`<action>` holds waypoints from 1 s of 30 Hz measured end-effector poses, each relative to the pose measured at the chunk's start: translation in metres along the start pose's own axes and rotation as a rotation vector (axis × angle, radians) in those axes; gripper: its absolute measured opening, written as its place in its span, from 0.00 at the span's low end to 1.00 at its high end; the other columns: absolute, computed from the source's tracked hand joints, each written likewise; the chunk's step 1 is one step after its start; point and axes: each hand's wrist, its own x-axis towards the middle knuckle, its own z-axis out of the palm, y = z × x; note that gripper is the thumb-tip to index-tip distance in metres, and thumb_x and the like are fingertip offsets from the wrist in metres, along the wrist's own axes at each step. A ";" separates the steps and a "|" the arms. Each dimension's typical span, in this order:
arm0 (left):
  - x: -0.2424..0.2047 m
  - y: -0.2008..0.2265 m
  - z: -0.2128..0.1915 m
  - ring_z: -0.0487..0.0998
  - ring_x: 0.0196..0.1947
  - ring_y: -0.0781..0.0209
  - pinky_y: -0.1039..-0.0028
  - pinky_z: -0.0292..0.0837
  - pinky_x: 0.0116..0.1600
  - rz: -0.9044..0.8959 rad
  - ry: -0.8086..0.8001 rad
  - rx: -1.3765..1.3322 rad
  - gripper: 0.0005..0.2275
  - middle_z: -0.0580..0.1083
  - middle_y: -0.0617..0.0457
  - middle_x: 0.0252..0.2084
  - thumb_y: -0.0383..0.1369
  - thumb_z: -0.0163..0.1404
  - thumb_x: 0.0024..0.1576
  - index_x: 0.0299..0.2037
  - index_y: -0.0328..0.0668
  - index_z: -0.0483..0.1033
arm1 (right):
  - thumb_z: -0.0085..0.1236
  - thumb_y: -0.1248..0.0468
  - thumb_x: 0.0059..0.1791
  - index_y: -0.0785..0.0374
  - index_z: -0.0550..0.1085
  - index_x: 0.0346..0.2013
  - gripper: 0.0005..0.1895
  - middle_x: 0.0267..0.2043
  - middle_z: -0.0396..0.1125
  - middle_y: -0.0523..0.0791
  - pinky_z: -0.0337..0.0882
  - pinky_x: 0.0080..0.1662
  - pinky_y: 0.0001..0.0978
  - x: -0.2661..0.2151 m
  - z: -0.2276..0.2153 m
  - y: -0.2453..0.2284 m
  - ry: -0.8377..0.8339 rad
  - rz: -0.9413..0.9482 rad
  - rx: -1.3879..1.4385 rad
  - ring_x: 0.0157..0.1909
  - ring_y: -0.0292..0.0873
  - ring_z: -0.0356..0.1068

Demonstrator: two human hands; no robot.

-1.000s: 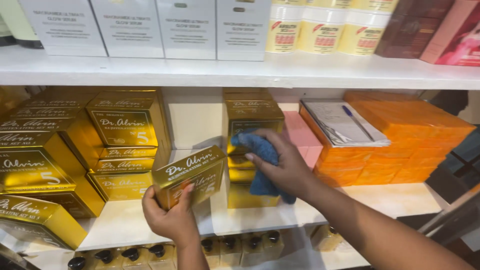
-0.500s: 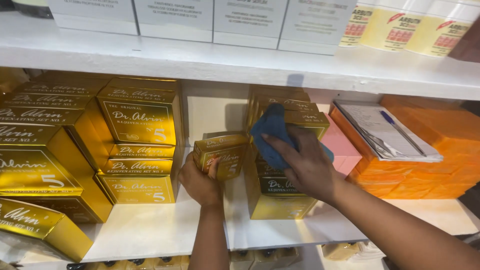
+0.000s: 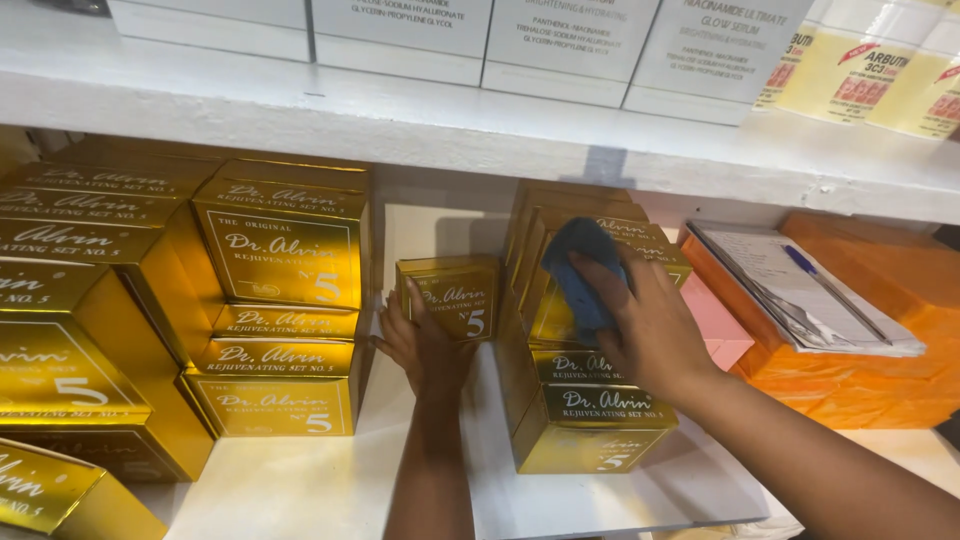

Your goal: The person wipes the surface of gold cosmetic boxes labeled 'Dr. Alvin' using a blue cloth. They pick up each box from a white shelf, wipe it thoroughly, and place it back in its original position among other similar boxes and skincare products.

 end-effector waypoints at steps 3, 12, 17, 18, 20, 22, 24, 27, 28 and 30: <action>0.011 0.011 -0.011 0.48 0.73 0.38 0.28 0.39 0.69 -0.082 -0.152 0.081 0.61 0.49 0.41 0.72 0.43 0.72 0.33 0.74 0.56 0.38 | 0.66 0.71 0.31 0.50 0.61 0.67 0.50 0.66 0.53 0.60 0.62 0.61 0.55 -0.003 0.011 0.005 0.009 -0.017 -0.017 0.62 0.67 0.58; 0.002 0.009 0.037 0.53 0.73 0.27 0.45 0.52 0.75 0.182 0.350 0.031 0.32 0.48 0.28 0.74 0.18 0.46 0.58 0.75 0.45 0.55 | 0.64 0.75 0.33 0.46 0.64 0.65 0.47 0.69 0.51 0.60 0.64 0.60 0.55 -0.006 0.031 0.025 0.026 -0.091 -0.054 0.62 0.67 0.60; 0.015 -0.005 0.040 0.52 0.73 0.26 0.46 0.50 0.75 0.196 0.267 -0.201 0.30 0.51 0.27 0.74 0.18 0.45 0.61 0.75 0.39 0.53 | 0.63 0.74 0.33 0.47 0.69 0.60 0.41 0.70 0.52 0.58 0.66 0.56 0.52 -0.029 0.041 0.034 0.067 -0.106 -0.069 0.57 0.64 0.61; 0.017 -0.007 0.042 0.52 0.73 0.25 0.46 0.50 0.75 0.201 0.245 -0.245 0.29 0.51 0.26 0.73 0.18 0.45 0.61 0.74 0.37 0.53 | 0.63 0.74 0.33 0.46 0.72 0.58 0.39 0.70 0.53 0.57 0.67 0.54 0.50 -0.036 0.045 0.038 0.078 -0.117 -0.093 0.55 0.61 0.62; 0.016 -0.008 0.042 0.52 0.73 0.25 0.46 0.49 0.75 0.192 0.233 -0.265 0.30 0.51 0.26 0.73 0.16 0.45 0.60 0.74 0.37 0.53 | 0.62 0.73 0.34 0.45 0.74 0.55 0.36 0.69 0.54 0.55 0.68 0.52 0.49 -0.037 0.047 0.040 0.056 -0.127 -0.152 0.51 0.59 0.63; 0.012 -0.008 0.036 0.52 0.73 0.25 0.47 0.49 0.76 0.184 0.218 -0.280 0.31 0.51 0.27 0.73 0.15 0.45 0.58 0.74 0.37 0.53 | 0.61 0.73 0.35 0.44 0.75 0.53 0.33 0.68 0.56 0.53 0.68 0.49 0.47 -0.039 0.048 0.034 0.033 -0.133 -0.206 0.48 0.56 0.63; 0.011 -0.006 0.028 0.55 0.73 0.29 0.51 0.53 0.76 0.162 0.162 -0.410 0.37 0.53 0.30 0.73 0.15 0.48 0.54 0.76 0.39 0.50 | 0.59 0.71 0.37 0.46 0.76 0.53 0.30 0.66 0.58 0.51 0.67 0.48 0.48 -0.040 0.048 0.026 0.015 -0.138 -0.266 0.47 0.55 0.64; 0.013 0.001 0.016 0.51 0.72 0.26 0.50 0.52 0.74 0.184 0.145 -0.436 0.43 0.50 0.27 0.72 0.16 0.54 0.46 0.75 0.40 0.47 | 0.59 0.70 0.37 0.49 0.75 0.54 0.30 0.65 0.59 0.53 0.68 0.49 0.48 -0.044 0.045 0.013 0.026 -0.127 -0.221 0.48 0.55 0.65; 0.012 0.003 0.013 0.51 0.72 0.26 0.50 0.52 0.74 0.185 0.146 -0.433 0.43 0.50 0.27 0.72 0.16 0.54 0.46 0.75 0.40 0.47 | 0.59 0.70 0.37 0.49 0.75 0.54 0.30 0.65 0.59 0.53 0.68 0.49 0.48 -0.044 0.043 0.009 0.028 -0.128 -0.218 0.48 0.55 0.65; 0.009 0.007 0.005 0.46 0.72 0.23 0.47 0.49 0.72 0.188 0.131 -0.344 0.46 0.46 0.25 0.72 0.16 0.56 0.41 0.73 0.42 0.48 | 0.62 0.69 0.33 0.51 0.75 0.55 0.34 0.62 0.60 0.56 0.68 0.51 0.50 -0.044 0.039 0.001 0.088 -0.141 -0.147 0.50 0.59 0.65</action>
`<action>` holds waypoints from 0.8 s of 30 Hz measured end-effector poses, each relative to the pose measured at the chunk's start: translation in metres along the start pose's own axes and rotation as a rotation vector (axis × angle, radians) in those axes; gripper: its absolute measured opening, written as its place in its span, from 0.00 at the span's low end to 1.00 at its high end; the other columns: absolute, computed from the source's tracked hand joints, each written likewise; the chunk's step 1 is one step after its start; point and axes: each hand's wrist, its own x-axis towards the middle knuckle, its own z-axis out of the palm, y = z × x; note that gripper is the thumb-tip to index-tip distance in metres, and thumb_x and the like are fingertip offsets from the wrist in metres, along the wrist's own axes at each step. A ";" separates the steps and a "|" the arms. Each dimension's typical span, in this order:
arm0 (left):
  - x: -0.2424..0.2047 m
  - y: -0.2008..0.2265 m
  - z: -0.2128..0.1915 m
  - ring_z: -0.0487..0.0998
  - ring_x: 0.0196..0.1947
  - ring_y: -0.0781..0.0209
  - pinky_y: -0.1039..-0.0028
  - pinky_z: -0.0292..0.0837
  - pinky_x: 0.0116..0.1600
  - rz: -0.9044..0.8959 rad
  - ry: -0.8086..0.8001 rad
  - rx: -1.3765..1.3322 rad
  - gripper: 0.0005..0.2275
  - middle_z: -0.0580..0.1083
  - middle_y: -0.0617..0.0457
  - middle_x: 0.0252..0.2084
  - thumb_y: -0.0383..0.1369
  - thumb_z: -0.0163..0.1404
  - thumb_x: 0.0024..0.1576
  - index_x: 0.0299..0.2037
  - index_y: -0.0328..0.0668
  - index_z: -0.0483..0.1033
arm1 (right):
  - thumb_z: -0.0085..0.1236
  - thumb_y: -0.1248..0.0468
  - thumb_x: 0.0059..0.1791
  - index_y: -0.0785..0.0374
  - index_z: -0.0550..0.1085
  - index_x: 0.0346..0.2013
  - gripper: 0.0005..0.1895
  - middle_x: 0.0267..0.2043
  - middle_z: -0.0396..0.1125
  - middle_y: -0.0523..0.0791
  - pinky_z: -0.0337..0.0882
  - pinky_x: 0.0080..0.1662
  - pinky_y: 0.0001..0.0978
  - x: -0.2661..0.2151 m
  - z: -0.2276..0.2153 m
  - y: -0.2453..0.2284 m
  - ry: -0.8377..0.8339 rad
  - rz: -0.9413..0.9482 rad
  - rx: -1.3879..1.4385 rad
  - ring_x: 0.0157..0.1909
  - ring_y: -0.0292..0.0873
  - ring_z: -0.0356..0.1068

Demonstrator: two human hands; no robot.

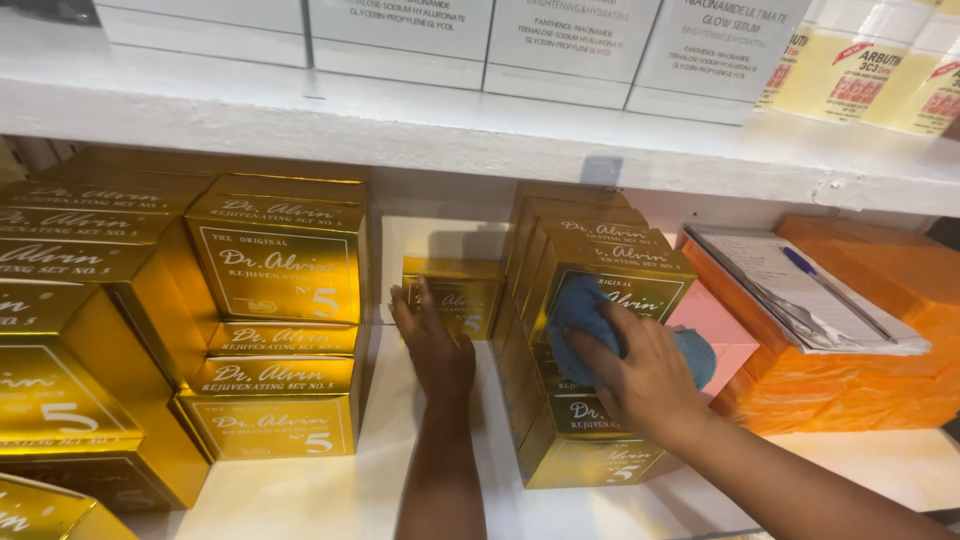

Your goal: The person wipes the surface of gold cosmetic boxes labeled 'Dr. Alvin' using a blue cloth. They pick up each box from a white shelf, wipe it thoroughly, and place it back in its original position among other similar boxes and skincare products.

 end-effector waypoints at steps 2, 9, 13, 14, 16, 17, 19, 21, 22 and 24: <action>-0.003 0.003 -0.005 0.48 0.73 0.24 0.48 0.50 0.72 0.001 0.002 0.016 0.43 0.48 0.25 0.72 0.17 0.55 0.43 0.73 0.42 0.51 | 0.64 0.69 0.31 0.52 0.74 0.56 0.36 0.59 0.60 0.57 0.68 0.50 0.51 -0.003 -0.001 -0.004 0.023 -0.011 0.037 0.51 0.60 0.65; -0.034 0.031 -0.036 0.71 0.62 0.48 0.59 0.69 0.62 0.382 0.278 0.151 0.18 0.71 0.45 0.57 0.23 0.54 0.57 0.57 0.47 0.77 | 0.67 0.69 0.28 0.56 0.72 0.59 0.42 0.53 0.63 0.57 0.70 0.49 0.51 0.020 -0.033 -0.025 0.125 -0.075 0.160 0.48 0.60 0.67; -0.035 0.067 -0.102 0.70 0.54 0.47 0.56 0.66 0.55 0.435 0.707 0.403 0.09 0.69 0.47 0.52 0.24 0.57 0.60 0.48 0.43 0.76 | 0.67 0.69 0.29 0.56 0.69 0.63 0.45 0.55 0.62 0.58 0.71 0.52 0.50 0.043 -0.051 -0.058 0.157 -0.050 0.279 0.51 0.61 0.67; -0.035 0.066 -0.114 0.68 0.57 0.44 0.51 0.63 0.61 0.314 0.750 0.508 0.06 0.69 0.46 0.54 0.28 0.55 0.62 0.48 0.42 0.77 | 0.67 0.69 0.30 0.55 0.68 0.64 0.46 0.57 0.62 0.58 0.71 0.52 0.49 0.049 -0.050 -0.068 0.138 -0.025 0.346 0.53 0.61 0.68; -0.030 0.060 -0.136 0.65 0.59 0.41 0.46 0.59 0.66 0.195 0.799 0.616 0.06 0.69 0.44 0.56 0.32 0.53 0.64 0.47 0.41 0.77 | 0.67 0.70 0.31 0.55 0.66 0.66 0.47 0.59 0.62 0.58 0.72 0.53 0.47 0.063 -0.045 -0.088 0.125 -0.005 0.415 0.54 0.61 0.68; -0.031 0.054 -0.146 0.64 0.61 0.41 0.46 0.58 0.69 0.153 0.773 0.587 0.08 0.70 0.43 0.57 0.33 0.51 0.65 0.49 0.39 0.77 | 0.66 0.70 0.33 0.54 0.64 0.68 0.47 0.61 0.61 0.58 0.71 0.54 0.46 0.068 -0.041 -0.098 0.067 0.024 0.501 0.57 0.61 0.68; -0.036 0.039 -0.157 0.64 0.64 0.41 0.46 0.56 0.71 0.109 0.751 0.561 0.10 0.70 0.43 0.59 0.35 0.48 0.67 0.51 0.38 0.77 | 0.66 0.71 0.34 0.53 0.63 0.69 0.48 0.64 0.59 0.57 0.71 0.56 0.46 0.080 -0.029 -0.116 0.007 0.048 0.590 0.60 0.60 0.67; -0.045 0.021 -0.160 0.63 0.66 0.40 0.48 0.56 0.74 0.131 0.735 0.478 0.12 0.69 0.40 0.62 0.34 0.44 0.70 0.56 0.34 0.73 | 0.66 0.69 0.39 0.54 0.58 0.72 0.48 0.69 0.54 0.59 0.67 0.61 0.47 0.094 -0.014 -0.134 -0.114 0.024 0.722 0.66 0.62 0.61; -0.045 0.018 -0.161 0.63 0.66 0.40 0.48 0.56 0.74 0.130 0.739 0.482 0.12 0.69 0.40 0.62 0.34 0.44 0.70 0.56 0.34 0.73 | 0.66 0.69 0.39 0.54 0.58 0.72 0.48 0.69 0.54 0.59 0.67 0.61 0.47 0.100 -0.005 -0.141 -0.114 0.018 0.725 0.66 0.62 0.61; -0.046 0.010 -0.164 0.62 0.70 0.39 0.47 0.53 0.76 0.180 0.745 0.431 0.14 0.65 0.37 0.66 0.34 0.42 0.73 0.61 0.32 0.67 | 0.64 0.67 0.43 0.53 0.56 0.73 0.46 0.72 0.52 0.58 0.62 0.65 0.48 0.112 0.013 -0.158 -0.180 -0.043 0.701 0.70 0.62 0.56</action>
